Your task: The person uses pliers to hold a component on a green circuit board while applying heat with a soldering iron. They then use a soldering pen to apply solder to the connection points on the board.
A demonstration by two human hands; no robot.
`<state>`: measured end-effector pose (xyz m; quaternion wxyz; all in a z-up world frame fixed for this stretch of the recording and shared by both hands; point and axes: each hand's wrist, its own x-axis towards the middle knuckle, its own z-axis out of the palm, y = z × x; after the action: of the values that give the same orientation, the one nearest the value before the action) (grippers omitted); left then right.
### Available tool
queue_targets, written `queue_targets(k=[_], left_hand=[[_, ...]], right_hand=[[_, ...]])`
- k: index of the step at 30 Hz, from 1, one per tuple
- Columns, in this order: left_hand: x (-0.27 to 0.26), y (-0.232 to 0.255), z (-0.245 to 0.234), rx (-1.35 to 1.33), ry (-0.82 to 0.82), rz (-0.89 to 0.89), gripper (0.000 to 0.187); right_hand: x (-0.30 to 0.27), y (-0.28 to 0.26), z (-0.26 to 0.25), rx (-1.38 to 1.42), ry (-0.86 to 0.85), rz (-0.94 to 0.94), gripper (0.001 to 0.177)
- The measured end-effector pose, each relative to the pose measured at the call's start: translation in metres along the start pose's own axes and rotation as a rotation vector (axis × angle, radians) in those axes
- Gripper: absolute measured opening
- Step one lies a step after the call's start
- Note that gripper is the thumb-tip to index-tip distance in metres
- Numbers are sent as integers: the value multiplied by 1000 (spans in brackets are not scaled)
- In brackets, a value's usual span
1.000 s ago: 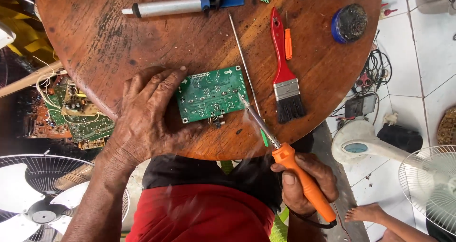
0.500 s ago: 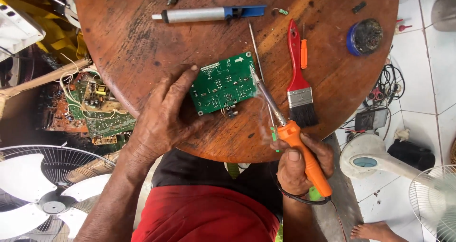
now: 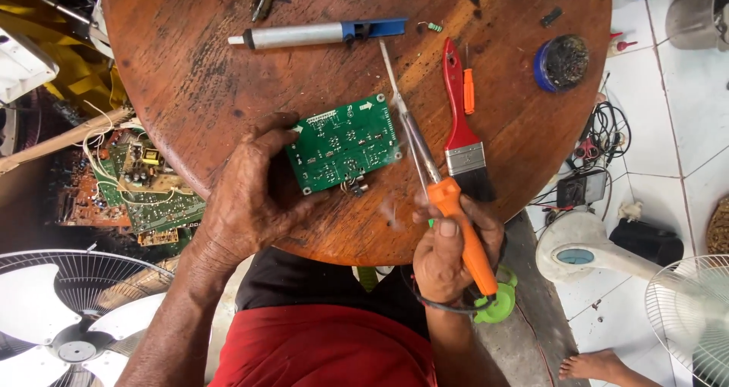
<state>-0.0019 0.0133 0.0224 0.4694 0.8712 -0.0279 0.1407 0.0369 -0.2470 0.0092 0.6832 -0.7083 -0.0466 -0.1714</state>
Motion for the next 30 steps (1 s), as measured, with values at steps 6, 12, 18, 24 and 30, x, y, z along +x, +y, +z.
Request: queue_targets(k=[6, 12, 18, 24, 30], left_hand=[[-2, -2, 0, -47, 17, 9, 74], [1, 6, -6, -79, 69, -48, 72], [2, 9, -4, -44, 90, -26, 60], [5, 11, -2, -21, 195, -27, 53], [10, 15, -1, 13, 252, -77, 49]], right_hand=[[38, 7, 3, -72, -128, -148, 31], [16, 0, -27, -15, -150, -179, 33], [0, -21, -54, -209, -251, -297, 27], [-11, -23, -66, -200, -159, -247, 33], [-6, -40, -60, -219, -216, -325, 31]])
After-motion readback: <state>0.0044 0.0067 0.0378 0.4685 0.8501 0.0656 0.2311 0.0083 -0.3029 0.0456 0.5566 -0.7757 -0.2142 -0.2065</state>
